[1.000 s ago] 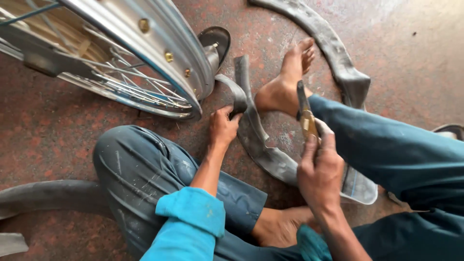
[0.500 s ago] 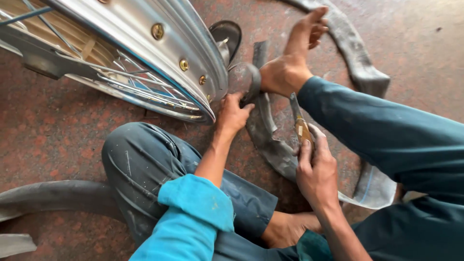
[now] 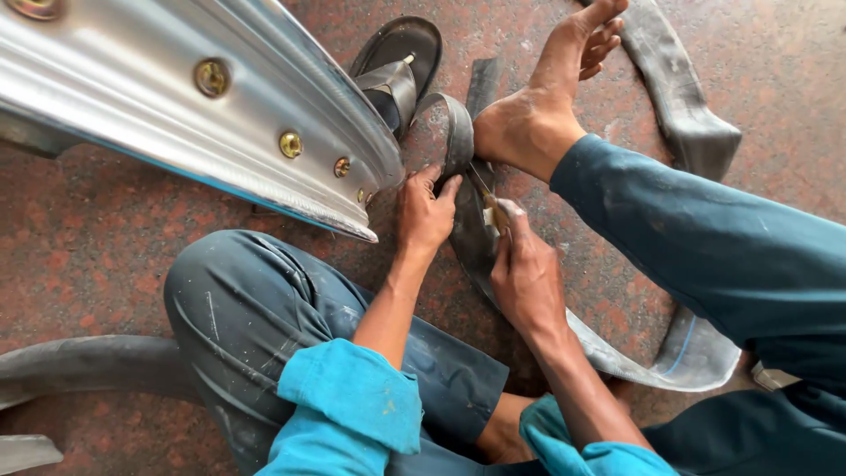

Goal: Cutting a rubber inner tube into strips to create rim tape for a wheel rim.

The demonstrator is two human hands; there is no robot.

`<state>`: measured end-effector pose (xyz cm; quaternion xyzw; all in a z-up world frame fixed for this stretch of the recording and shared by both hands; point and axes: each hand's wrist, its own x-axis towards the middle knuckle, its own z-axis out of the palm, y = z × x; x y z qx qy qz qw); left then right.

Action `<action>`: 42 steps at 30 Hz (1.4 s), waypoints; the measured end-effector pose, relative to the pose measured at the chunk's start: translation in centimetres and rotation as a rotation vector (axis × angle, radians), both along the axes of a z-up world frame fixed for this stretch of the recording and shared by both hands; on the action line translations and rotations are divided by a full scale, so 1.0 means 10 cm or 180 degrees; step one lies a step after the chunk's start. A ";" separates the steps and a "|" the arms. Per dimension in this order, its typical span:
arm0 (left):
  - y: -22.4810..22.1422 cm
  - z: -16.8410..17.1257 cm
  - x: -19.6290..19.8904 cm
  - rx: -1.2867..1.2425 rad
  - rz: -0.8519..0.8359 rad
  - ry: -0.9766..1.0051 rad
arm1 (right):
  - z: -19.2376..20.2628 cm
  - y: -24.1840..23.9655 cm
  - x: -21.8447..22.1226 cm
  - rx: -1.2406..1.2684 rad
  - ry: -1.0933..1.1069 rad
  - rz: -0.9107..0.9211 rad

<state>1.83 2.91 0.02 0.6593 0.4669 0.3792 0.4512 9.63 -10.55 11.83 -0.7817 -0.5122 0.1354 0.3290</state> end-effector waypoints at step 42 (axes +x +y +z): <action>-0.16 -0.18 -0.14 -0.0676 -0.0159 -0.1227 | -0.14 0.14 0.00 -0.0041 -0.0925 0.0597</action>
